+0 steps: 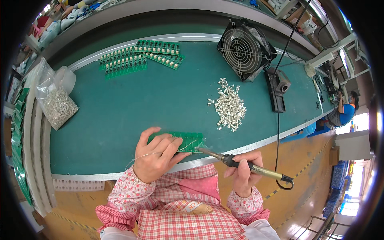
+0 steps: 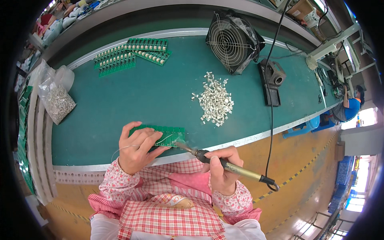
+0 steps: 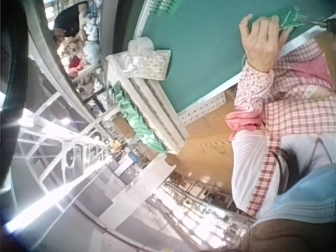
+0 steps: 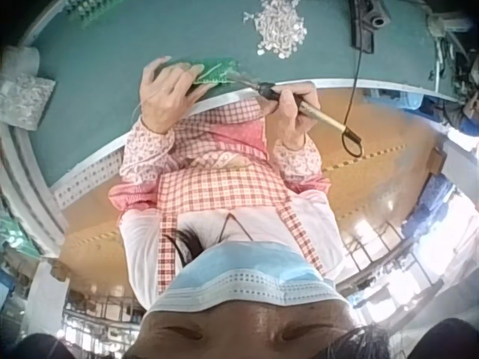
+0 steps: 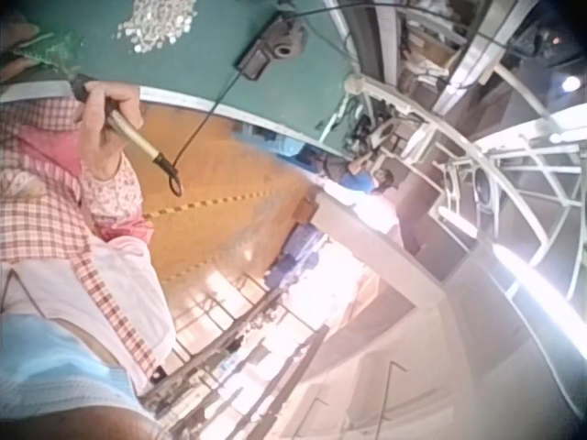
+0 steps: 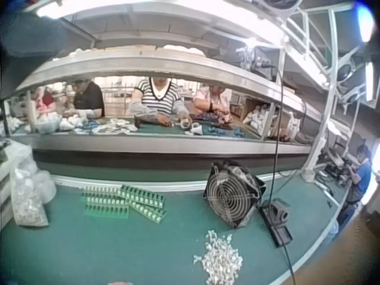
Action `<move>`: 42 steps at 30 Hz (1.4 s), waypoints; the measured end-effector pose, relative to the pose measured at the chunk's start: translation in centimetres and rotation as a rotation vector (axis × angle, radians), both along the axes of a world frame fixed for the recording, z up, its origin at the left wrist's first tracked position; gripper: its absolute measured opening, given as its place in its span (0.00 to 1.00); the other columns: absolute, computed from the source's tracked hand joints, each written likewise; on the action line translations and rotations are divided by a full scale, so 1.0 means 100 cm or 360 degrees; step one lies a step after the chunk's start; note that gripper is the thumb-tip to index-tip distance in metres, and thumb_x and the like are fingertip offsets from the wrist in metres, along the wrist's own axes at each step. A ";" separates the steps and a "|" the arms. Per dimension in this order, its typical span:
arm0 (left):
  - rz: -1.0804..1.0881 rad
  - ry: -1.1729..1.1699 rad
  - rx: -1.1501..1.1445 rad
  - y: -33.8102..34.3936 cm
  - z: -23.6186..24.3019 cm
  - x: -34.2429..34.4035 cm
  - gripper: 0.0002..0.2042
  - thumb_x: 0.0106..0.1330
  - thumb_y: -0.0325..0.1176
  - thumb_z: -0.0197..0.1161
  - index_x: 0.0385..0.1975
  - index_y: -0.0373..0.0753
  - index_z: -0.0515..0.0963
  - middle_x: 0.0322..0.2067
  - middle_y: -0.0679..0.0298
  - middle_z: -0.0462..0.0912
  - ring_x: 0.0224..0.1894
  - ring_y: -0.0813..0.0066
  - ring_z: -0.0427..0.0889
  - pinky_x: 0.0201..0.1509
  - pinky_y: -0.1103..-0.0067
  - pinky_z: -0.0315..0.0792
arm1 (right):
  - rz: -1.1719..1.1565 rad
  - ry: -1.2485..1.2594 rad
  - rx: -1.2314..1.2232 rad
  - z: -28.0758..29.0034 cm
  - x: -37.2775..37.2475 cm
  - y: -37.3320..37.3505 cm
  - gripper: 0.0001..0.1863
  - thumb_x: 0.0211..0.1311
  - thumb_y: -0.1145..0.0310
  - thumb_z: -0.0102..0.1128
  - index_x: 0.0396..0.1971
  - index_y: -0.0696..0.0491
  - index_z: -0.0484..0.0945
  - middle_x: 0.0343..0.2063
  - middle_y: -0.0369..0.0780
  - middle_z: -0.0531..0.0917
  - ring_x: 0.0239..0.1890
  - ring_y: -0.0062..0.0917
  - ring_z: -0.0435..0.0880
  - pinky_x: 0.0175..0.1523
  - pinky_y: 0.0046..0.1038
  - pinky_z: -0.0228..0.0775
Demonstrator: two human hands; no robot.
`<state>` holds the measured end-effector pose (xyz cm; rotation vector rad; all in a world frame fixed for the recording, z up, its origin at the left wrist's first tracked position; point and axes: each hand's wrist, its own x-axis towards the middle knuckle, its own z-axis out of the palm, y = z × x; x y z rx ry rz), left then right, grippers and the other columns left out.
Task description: The person solders components onto a circuit board strip using a soldering iron and wire, then inserts small electrical components onto another circuit board strip by hand.
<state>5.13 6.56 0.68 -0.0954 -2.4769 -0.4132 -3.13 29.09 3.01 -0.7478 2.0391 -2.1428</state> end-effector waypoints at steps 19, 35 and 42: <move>-0.0020 0.0032 -0.0058 -0.001 -0.009 0.004 0.19 0.51 0.39 0.77 0.40 0.39 0.81 0.35 0.68 0.84 0.40 0.72 0.84 0.57 0.63 0.73 | 0.0093 -0.0264 -0.0071 0.002 -0.009 -0.002 0.09 0.71 0.71 0.53 0.35 0.63 0.71 0.24 0.43 0.81 0.15 0.19 0.79 0.21 0.20 0.71; 0.0029 -0.0173 0.0072 -0.008 0.026 -0.017 0.16 0.53 0.42 0.76 0.37 0.42 0.82 0.23 0.71 0.80 0.26 0.75 0.79 0.57 0.66 0.70 | -0.0147 0.0450 0.0247 -0.038 -0.012 -0.045 0.27 0.50 0.83 0.74 0.51 0.54 0.75 0.39 0.43 0.80 0.40 0.28 0.85 0.46 0.27 0.77; 0.0064 -0.0203 -0.0005 -0.017 0.036 -0.015 0.19 0.51 0.43 0.78 0.39 0.42 0.82 0.29 0.70 0.82 0.34 0.73 0.82 0.61 0.63 0.67 | -0.0167 0.0410 0.0160 -0.040 -0.013 -0.052 0.24 0.52 0.84 0.72 0.49 0.55 0.76 0.38 0.42 0.80 0.39 0.27 0.84 0.46 0.27 0.76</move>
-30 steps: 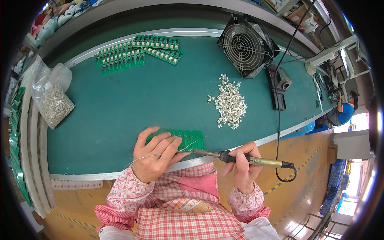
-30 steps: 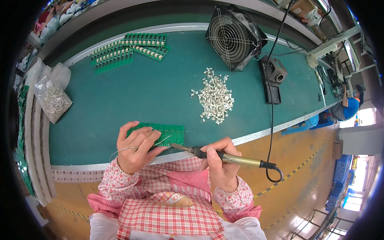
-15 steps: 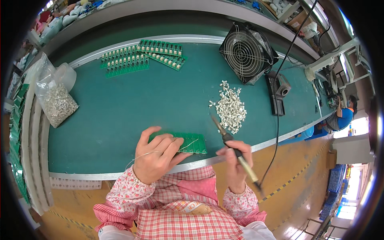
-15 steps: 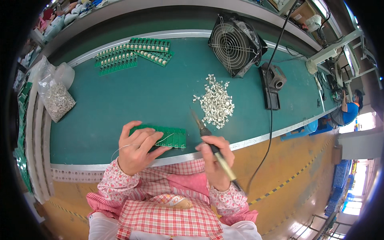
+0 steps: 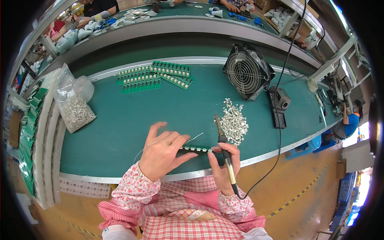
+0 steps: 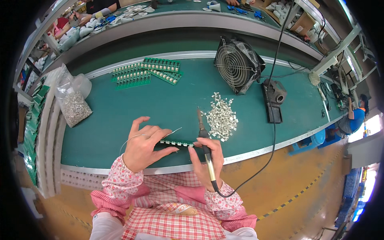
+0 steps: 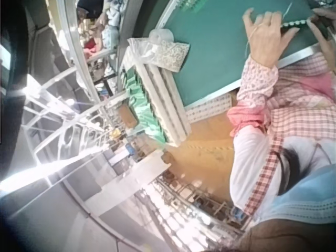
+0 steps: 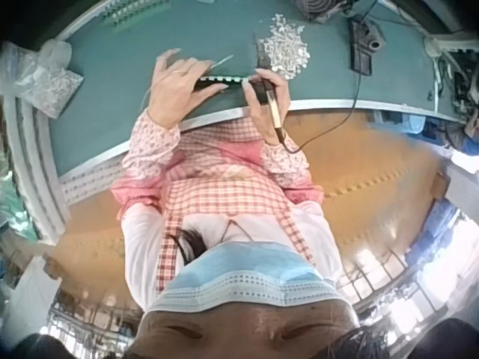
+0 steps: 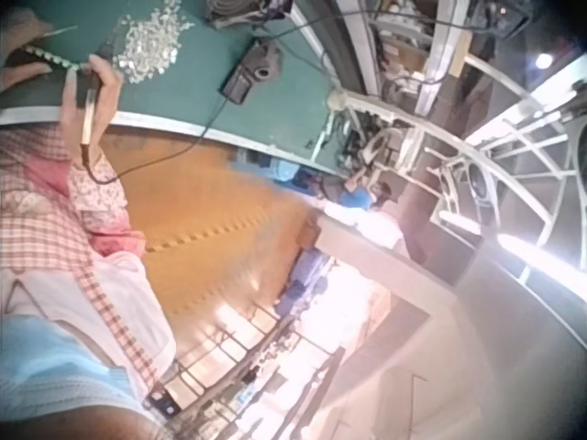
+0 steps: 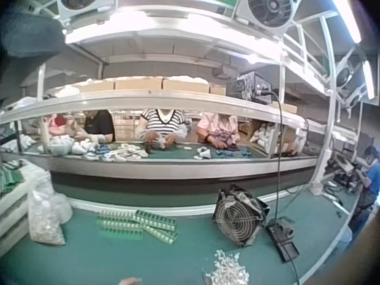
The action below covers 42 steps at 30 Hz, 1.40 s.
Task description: The person solders components onto a circuit board strip using a soldering iron and wire, then inserts small electrical components onto another circuit board strip by hand.
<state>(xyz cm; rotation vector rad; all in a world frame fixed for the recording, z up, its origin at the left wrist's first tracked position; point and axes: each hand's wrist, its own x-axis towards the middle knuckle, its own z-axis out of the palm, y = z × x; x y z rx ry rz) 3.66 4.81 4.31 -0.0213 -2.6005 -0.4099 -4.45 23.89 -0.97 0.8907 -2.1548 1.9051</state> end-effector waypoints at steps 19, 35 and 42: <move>0.0127 0.0176 0.0119 0.008 -0.010 0.005 0.20 0.49 0.44 0.79 0.39 0.43 0.83 0.32 0.72 0.84 0.37 0.75 0.82 0.60 0.59 0.63 | -0.0013 0.0079 -0.0003 -0.001 0.001 0.001 0.23 0.52 0.83 0.72 0.49 0.55 0.76 0.38 0.43 0.80 0.38 0.27 0.84 0.45 0.27 0.76; 0.0137 0.0183 0.0167 0.017 -0.019 0.008 0.15 0.48 0.40 0.80 0.32 0.44 0.84 0.22 0.72 0.80 0.27 0.76 0.81 0.64 0.58 0.62 | -0.0046 0.0130 -0.0033 0.011 0.003 0.032 0.15 0.60 0.79 0.66 0.47 0.57 0.76 0.29 0.42 0.81 0.28 0.22 0.82 0.33 0.23 0.73; 0.0090 0.0270 0.0085 0.018 -0.027 0.011 0.17 0.48 0.40 0.80 0.35 0.43 0.82 0.23 0.72 0.80 0.30 0.78 0.82 0.64 0.57 0.61 | 0.0177 -0.0084 -0.0402 0.021 0.012 0.047 0.10 0.69 0.70 0.56 0.41 0.61 0.70 0.21 0.43 0.80 0.19 0.21 0.80 0.25 0.22 0.72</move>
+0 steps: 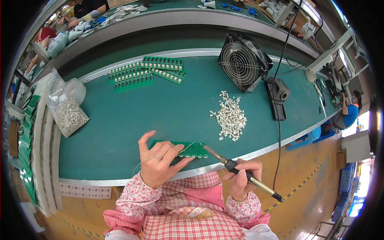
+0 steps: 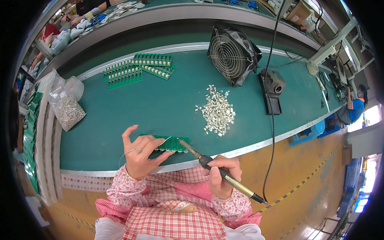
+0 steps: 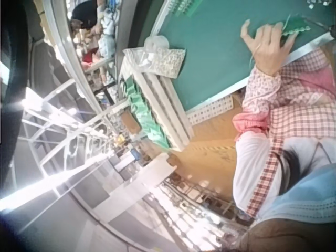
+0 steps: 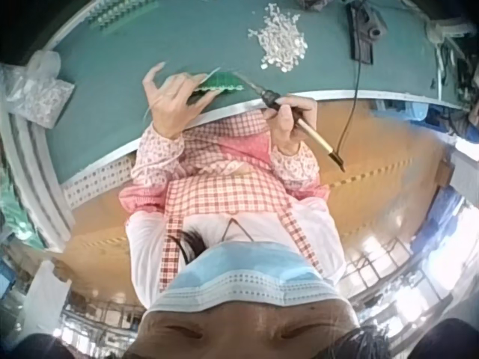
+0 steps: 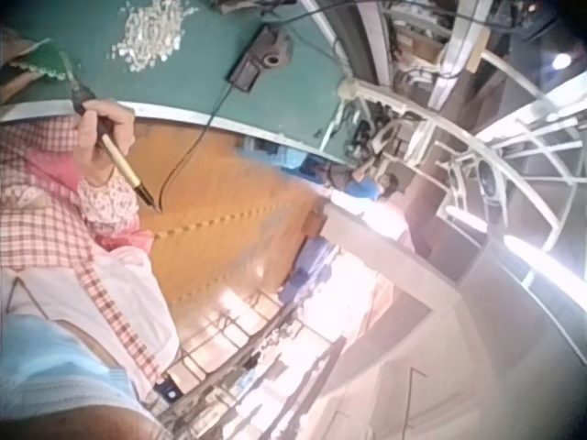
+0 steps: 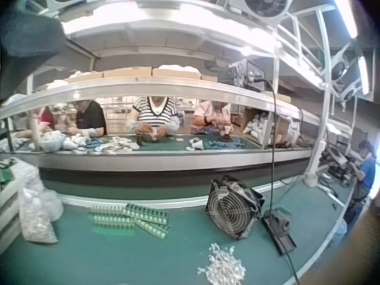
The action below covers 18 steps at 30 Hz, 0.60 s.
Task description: The person solders components onto a circuit board strip using a soldering iron and wire, then inserts small electrical components onto another circuit board strip by hand.
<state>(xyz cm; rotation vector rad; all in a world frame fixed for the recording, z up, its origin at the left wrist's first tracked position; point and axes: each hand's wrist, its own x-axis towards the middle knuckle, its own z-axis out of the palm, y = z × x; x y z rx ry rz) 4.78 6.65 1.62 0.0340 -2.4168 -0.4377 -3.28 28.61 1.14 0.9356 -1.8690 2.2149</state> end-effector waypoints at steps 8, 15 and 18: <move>-0.0004 -0.0019 0.0041 0.000 -0.003 0.002 0.19 0.44 0.39 0.82 0.35 0.43 0.83 0.25 0.72 0.82 0.32 0.76 0.83 0.65 0.56 0.60 | 0.0146 0.0118 -0.0026 0.004 -0.004 -0.009 0.08 0.67 0.72 0.59 0.40 0.60 0.74 0.19 0.43 0.81 0.20 0.24 0.81 0.26 0.25 0.73; -0.0020 -0.0013 0.0042 0.000 -0.004 0.002 0.20 0.44 0.39 0.82 0.36 0.43 0.83 0.25 0.72 0.82 0.32 0.76 0.83 0.65 0.56 0.60 | 0.0178 0.0126 -0.0045 0.007 -0.005 -0.010 0.07 0.66 0.73 0.60 0.39 0.61 0.74 0.18 0.42 0.81 0.19 0.23 0.81 0.25 0.24 0.73; -0.0019 0.0016 -0.0024 -0.001 -0.006 0.002 0.19 0.46 0.40 0.81 0.36 0.43 0.82 0.25 0.72 0.80 0.31 0.77 0.83 0.63 0.56 0.62 | 0.0137 0.0120 -0.0004 0.011 -0.004 -0.011 0.07 0.67 0.74 0.59 0.38 0.61 0.74 0.18 0.41 0.81 0.18 0.22 0.81 0.24 0.23 0.73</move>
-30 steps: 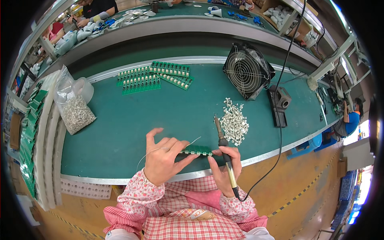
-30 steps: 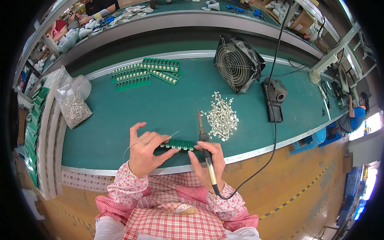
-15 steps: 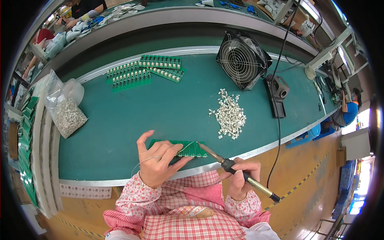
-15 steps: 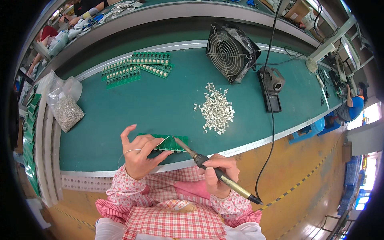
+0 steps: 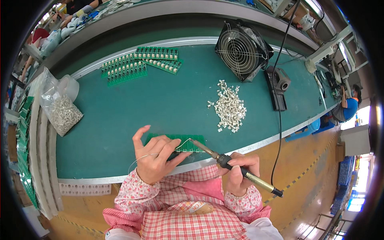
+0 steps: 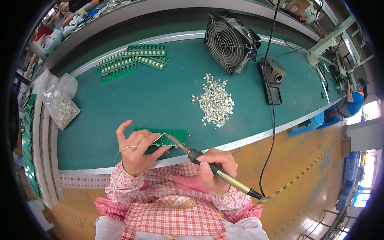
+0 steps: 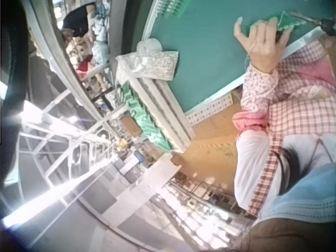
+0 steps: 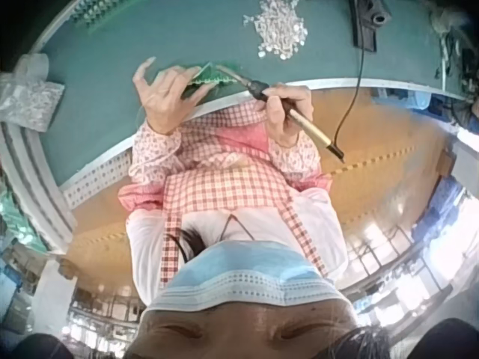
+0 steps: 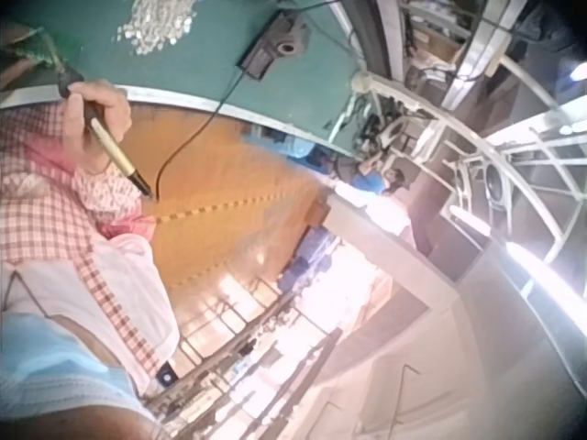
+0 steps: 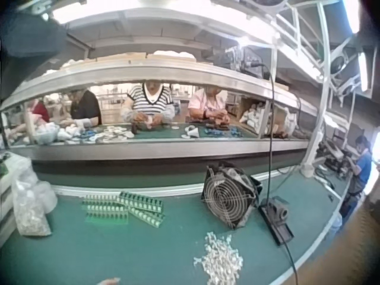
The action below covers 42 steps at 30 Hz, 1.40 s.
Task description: The person solders components onto a circuit board strip using a soldering iron and wire, then inserts small electrical components onto another circuit board strip by hand.
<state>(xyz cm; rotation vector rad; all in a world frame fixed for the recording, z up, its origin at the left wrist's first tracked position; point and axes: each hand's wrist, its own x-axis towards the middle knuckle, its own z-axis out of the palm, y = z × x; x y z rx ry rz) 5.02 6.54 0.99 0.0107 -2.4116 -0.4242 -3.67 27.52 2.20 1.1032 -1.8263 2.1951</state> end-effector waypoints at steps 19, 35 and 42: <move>0.0021 0.0033 -0.0001 0.003 -0.007 0.003 0.19 0.44 0.40 0.82 0.35 0.42 0.83 0.26 0.71 0.81 0.32 0.76 0.84 0.65 0.54 0.62 | -0.0045 -0.0763 0.0357 0.023 -0.011 0.002 0.09 0.71 0.71 0.56 0.32 0.60 0.71 0.17 0.37 0.78 0.12 0.13 0.74 0.18 0.17 0.64; 0.0028 0.0077 -0.0004 0.002 -0.007 0.002 0.17 0.47 0.40 0.81 0.34 0.43 0.82 0.26 0.73 0.81 0.32 0.78 0.83 0.63 0.56 0.63 | -0.0090 -0.0688 0.0348 0.027 -0.009 -0.001 0.09 0.69 0.71 0.56 0.32 0.60 0.71 0.16 0.38 0.78 0.12 0.14 0.74 0.18 0.18 0.64; 0.0026 0.0085 -0.0003 0.002 -0.008 0.001 0.18 0.46 0.40 0.81 0.34 0.43 0.82 0.26 0.73 0.81 0.31 0.79 0.83 0.63 0.56 0.63 | -0.0206 -0.0867 -0.0049 0.016 -0.009 -0.003 0.07 0.67 0.71 0.61 0.37 0.59 0.74 0.25 0.40 0.81 0.17 0.17 0.78 0.21 0.20 0.68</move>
